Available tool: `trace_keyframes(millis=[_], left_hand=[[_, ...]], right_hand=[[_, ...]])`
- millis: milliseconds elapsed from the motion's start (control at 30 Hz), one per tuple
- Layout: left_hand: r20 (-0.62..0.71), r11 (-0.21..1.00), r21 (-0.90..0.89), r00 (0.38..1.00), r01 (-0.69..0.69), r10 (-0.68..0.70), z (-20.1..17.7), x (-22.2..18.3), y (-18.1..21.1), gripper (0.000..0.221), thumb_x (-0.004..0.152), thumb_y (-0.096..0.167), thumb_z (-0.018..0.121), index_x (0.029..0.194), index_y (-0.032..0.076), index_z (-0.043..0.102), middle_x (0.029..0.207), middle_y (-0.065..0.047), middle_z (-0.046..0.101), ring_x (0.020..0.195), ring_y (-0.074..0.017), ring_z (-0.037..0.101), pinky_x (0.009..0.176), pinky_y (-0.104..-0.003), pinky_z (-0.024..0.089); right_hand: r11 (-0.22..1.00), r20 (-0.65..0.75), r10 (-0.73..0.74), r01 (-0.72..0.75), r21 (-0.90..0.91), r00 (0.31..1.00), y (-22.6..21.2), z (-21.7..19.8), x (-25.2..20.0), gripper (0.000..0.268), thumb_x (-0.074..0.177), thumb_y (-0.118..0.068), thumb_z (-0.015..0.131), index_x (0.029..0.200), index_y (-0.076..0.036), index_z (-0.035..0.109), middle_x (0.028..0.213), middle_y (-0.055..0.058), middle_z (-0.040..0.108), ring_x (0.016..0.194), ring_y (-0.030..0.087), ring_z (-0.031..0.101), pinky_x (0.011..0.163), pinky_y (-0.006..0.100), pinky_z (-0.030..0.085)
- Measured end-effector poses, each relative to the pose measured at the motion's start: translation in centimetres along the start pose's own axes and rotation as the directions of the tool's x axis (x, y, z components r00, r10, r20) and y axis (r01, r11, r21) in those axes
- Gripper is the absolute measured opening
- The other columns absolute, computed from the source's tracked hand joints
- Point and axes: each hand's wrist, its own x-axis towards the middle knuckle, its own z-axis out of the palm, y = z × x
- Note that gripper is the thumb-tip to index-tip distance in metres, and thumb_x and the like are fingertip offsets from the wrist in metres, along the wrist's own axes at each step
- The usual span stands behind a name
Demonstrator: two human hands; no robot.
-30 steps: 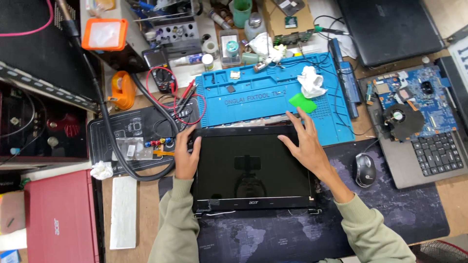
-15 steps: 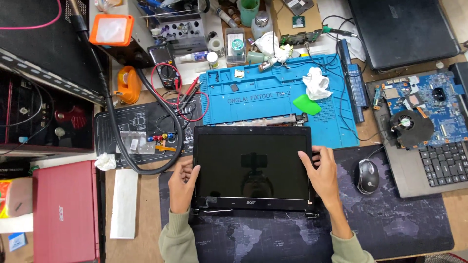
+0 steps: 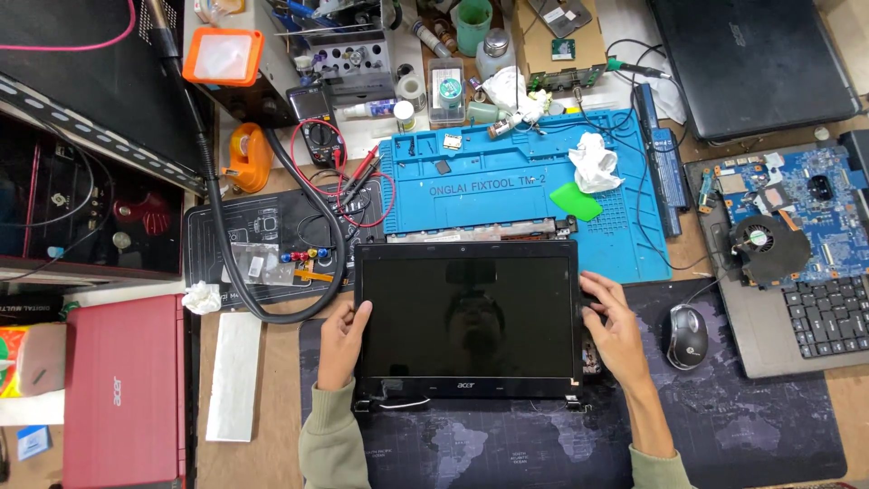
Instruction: Disassembling a laptop screen by removing the bezel and unscrewing the display panel
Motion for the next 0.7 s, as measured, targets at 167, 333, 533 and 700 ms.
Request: trace_keyframes(millis=[167,333,533,700], left_hand=[[-0.084,0.998,-0.026,0.995,-0.063,0.061,0.7,-1.6,2.8,0.025,0.103,0.016,0.065,0.08,0.007,0.064,0.072,0.0,0.052,0.068,-0.0088,0.044,0.062,-0.025,0.042],[-0.088,0.991,-0.127,0.995,-0.05,0.039,0.8,-1.9,5.7,0.026,0.103,0.015,0.065,0.079,0.006,0.063,0.069,-0.003,0.055,0.068,-0.0103,0.046,0.063,-0.026,0.045],[-0.081,0.981,-0.196,0.996,0.009,-0.025,1.0,-2.4,9.5,0.027,0.103,0.015,0.065,0.077,0.006,0.062,0.065,-0.004,0.056,0.064,-0.0106,0.048,0.062,-0.027,0.045],[-0.079,0.969,-0.243,0.994,0.049,-0.07,-0.6,-1.3,3.8,0.025,0.105,0.016,0.063,0.081,0.009,0.059,0.068,-0.003,0.057,0.07,-0.0104,0.051,0.071,-0.028,0.047]], right_hand=[[0.999,0.035,0.039,-0.04,0.001,0.999,-1.2,-0.3,0.4,0.049,0.093,-0.005,0.063,0.141,-0.015,0.063,0.15,0.015,0.05,0.132,0.031,0.054,0.104,0.045,0.045],[0.996,0.087,0.08,-0.082,0.022,0.993,-0.3,-0.6,1.0,0.055,0.09,-0.003,0.07,0.144,-0.015,0.061,0.143,0.012,0.058,0.128,0.03,0.059,0.1,0.041,0.049],[0.986,0.066,0.144,-0.148,0.073,0.987,-1.2,-0.1,1.3,0.071,0.086,-0.003,0.074,0.152,-0.014,0.051,0.139,0.016,0.058,0.121,0.025,0.057,0.1,0.042,0.051],[0.982,0.055,0.176,-0.18,0.056,0.983,1.6,0.0,1.9,0.085,0.08,-0.008,0.081,0.157,-0.013,0.044,0.131,0.016,0.057,0.114,0.024,0.055,0.099,0.038,0.05]])
